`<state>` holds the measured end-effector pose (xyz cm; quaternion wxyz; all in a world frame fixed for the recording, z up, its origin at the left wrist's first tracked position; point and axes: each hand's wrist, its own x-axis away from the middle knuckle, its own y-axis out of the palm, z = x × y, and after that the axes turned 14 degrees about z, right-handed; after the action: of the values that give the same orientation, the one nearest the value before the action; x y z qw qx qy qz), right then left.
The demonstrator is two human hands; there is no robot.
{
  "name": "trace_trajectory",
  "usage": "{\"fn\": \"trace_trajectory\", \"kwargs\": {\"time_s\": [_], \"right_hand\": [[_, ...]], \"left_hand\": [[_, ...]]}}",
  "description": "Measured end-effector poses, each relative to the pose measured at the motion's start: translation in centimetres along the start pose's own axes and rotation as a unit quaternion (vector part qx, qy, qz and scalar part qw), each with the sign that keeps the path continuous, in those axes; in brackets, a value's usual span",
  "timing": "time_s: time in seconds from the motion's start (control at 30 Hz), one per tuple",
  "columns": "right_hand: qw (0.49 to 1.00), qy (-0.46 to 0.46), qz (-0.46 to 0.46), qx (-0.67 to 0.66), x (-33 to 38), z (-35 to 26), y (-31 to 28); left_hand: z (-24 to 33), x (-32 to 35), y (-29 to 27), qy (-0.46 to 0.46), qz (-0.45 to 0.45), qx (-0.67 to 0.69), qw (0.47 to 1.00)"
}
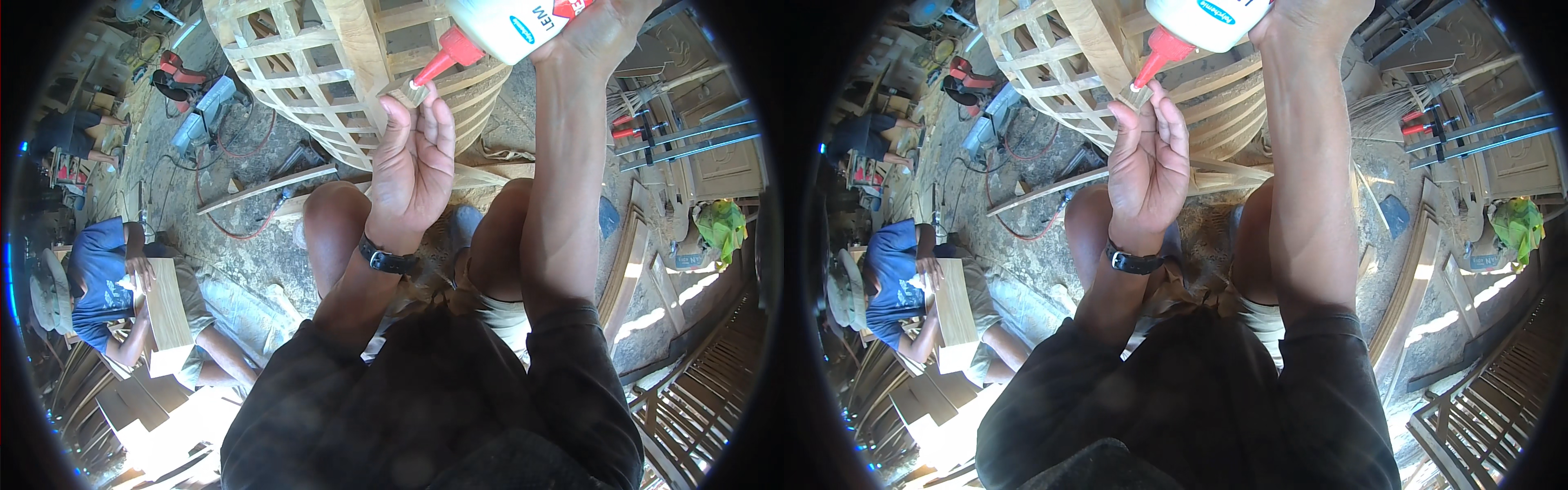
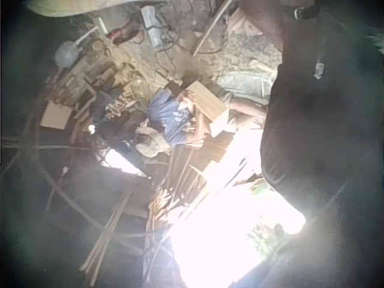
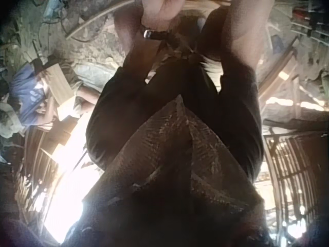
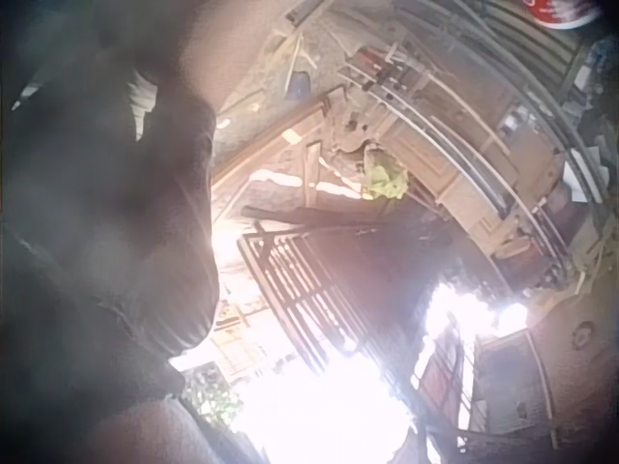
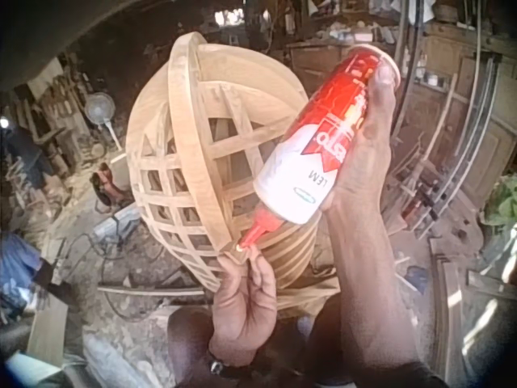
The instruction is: The person assembles a curved wooden structure by filing a joint with a rasp, cutting a thin wooden strip with a miter saw, and gluing a small wooden block into the frame.
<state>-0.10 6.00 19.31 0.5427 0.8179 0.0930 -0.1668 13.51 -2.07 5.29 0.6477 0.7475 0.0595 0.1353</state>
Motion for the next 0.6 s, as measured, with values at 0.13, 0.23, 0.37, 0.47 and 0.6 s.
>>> {"fn": "trace_trajectory", "kwargs": {"time_s": [0.13,0.23,0.37,0.47,0.6], "right_hand": [[0.991,-0.064,0.028,0.111,-0.7,0.3,-0.2],[0.988,-0.083,0.029,0.126,-0.1,0.1,0.2],[0.988,-0.087,0.012,0.127,0.1,0.2,0.4],[0.99,-0.085,-0.003,0.115,0.3,0.2,0.5],[0.993,-0.088,-0.033,0.075,0.1,-0.5,0.4]], "left_hand": [[0.1,-0.1,0.0,-0.017,-0.003,0.004,1.0],[0.2,-0.2,0.0,-0.013,-0.015,0.008,1.0],[0.4,-0.3,-0.1,-0.011,-0.009,0.012,1.0],[0.4,-0.1,0.0,0.004,-0.005,0.006,1.0],[0.8,-0.2,-0.3,0.004,-0.012,-0.007,1.0]]}}
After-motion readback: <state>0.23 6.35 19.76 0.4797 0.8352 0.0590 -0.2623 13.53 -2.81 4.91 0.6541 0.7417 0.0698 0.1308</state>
